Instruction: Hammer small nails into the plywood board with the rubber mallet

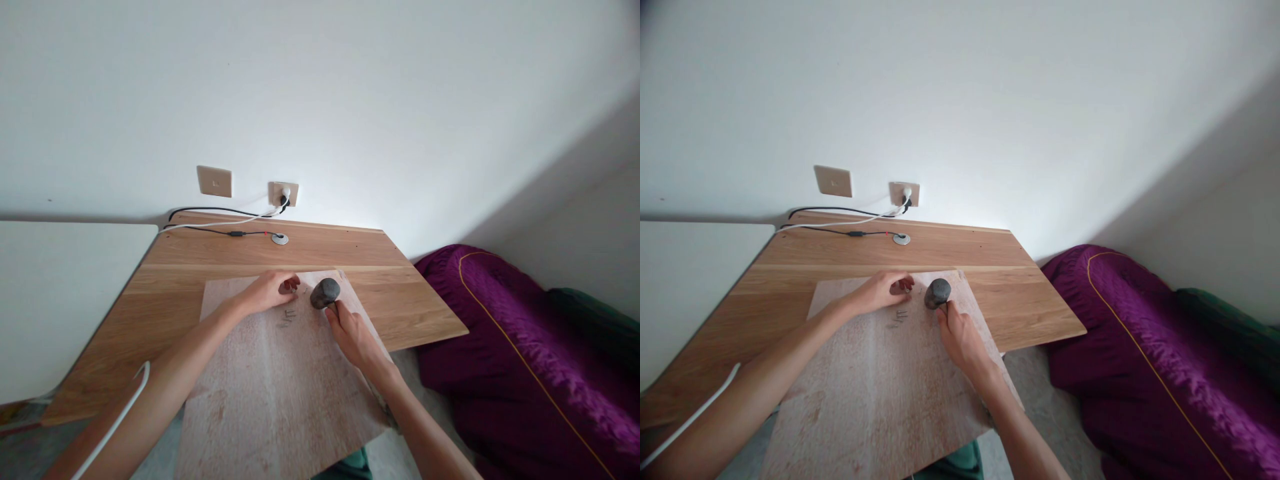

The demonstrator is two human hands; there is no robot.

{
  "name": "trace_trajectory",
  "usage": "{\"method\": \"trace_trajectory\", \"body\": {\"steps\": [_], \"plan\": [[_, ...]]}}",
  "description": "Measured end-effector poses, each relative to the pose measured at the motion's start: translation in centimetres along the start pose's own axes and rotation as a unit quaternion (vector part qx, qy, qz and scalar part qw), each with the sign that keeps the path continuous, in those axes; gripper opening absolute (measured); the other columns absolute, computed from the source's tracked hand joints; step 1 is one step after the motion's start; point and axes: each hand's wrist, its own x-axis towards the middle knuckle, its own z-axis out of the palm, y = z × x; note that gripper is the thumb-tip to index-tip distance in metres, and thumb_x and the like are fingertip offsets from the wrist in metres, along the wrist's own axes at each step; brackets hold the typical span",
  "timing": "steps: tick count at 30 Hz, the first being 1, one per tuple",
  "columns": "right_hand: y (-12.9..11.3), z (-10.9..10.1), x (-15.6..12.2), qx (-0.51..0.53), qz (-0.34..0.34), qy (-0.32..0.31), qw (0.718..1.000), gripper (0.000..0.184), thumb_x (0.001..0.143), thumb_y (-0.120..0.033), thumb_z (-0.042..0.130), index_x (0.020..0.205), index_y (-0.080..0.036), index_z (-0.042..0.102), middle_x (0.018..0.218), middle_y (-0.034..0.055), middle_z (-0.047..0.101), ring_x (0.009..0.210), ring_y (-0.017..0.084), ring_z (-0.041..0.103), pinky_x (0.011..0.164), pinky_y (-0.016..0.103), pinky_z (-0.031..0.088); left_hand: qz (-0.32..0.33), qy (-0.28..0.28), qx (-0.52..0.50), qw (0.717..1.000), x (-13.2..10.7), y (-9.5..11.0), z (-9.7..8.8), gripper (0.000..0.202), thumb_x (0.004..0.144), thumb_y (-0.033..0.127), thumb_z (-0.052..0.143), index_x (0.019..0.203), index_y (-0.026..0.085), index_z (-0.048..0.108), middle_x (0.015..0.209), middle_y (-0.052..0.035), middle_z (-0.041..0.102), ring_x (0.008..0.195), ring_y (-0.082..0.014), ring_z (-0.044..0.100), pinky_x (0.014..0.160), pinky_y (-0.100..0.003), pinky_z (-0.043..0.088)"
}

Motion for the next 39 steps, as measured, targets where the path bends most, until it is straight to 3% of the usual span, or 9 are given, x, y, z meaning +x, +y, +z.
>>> {"method": "trace_trajectory", "body": {"steps": [7, 14, 21, 35, 39], "plan": [[-0.7, -0.5, 0.1, 0.020, 0.010, 0.001, 1.000, 0.023, 0.107, -0.033, 0.042, 0.097, -0.024, 0.060, 0.081, 0.0076, 0.073, 0.080, 0.028, 0.073, 0.063, 0.032, 0.039, -0.015, 0.012, -0.013, 1.000, 0.1, -0.4, 0.3, 0.031, 0.081, 0.011, 0.075, 0.112, 0.019, 0.072, 0.080, -0.0005, 0.075, 0.074, -0.0172, 0.070, 0.073, -0.026, 0.051], [-3.7, -1.9, 1.5, 0.041, -0.018, -0.004, 0.999, 0.023, 0.107, -0.032, 0.042, 0.106, -0.021, 0.062, 0.084, 0.0079, 0.073, 0.081, 0.026, 0.072, 0.065, 0.031, 0.040, -0.031, 0.013, -0.022, 0.999, 0.2, -0.5, 0.0, 0.054, 0.079, 0.003, 0.068, 0.130, 0.020, 0.070, 0.088, -0.0008, 0.080, 0.080, -0.0171, 0.074, 0.081, -0.026, 0.053], [-5.6, -0.8, 2.4, 0.026, 0.004, -0.030, 0.999, 0.023, 0.109, -0.031, 0.043, 0.106, -0.021, 0.064, 0.079, 0.0081, 0.074, 0.076, 0.026, 0.073, 0.059, 0.031, 0.037, 0.004, 0.014, -0.010, 1.000, 0.3, -0.1, -0.4, 0.053, 0.078, 0.001, 0.066, 0.126, 0.021, 0.075, 0.088, -0.0002, 0.082, 0.081, -0.0171, 0.076, 0.079, -0.024, 0.053], [-6.2, -0.8, 2.2, -0.017, 0.010, -0.050, 0.999, 0.026, 0.111, -0.027, 0.040, 0.119, -0.017, 0.063, 0.093, 0.0132, 0.079, 0.081, 0.028, 0.075, 0.057, 0.032, 0.033, -0.015, 0.006, -0.037, 0.999, 0.3, 0.1, -0.5, 0.049, 0.078, 0.000, 0.064, 0.120, 0.020, 0.076, 0.086, 0.0001, 0.081, 0.079, -0.0179, 0.076, 0.075, -0.023, 0.052], [-6.0, -0.7, 2.1, -0.015, 0.018, -0.055, 0.998, 0.025, 0.110, -0.026, 0.041, 0.117, -0.017, 0.064, 0.093, 0.0133, 0.079, 0.082, 0.028, 0.075, 0.058, 0.032, 0.034, -0.027, 0.001, -0.045, 0.999, 0.2, -0.2, -0.3, 0.051, 0.080, 0.002, 0.066, 0.127, 0.020, 0.072, 0.087, 0.0001, 0.081, 0.080, -0.0174, 0.075, 0.077, -0.024, 0.051]]}}
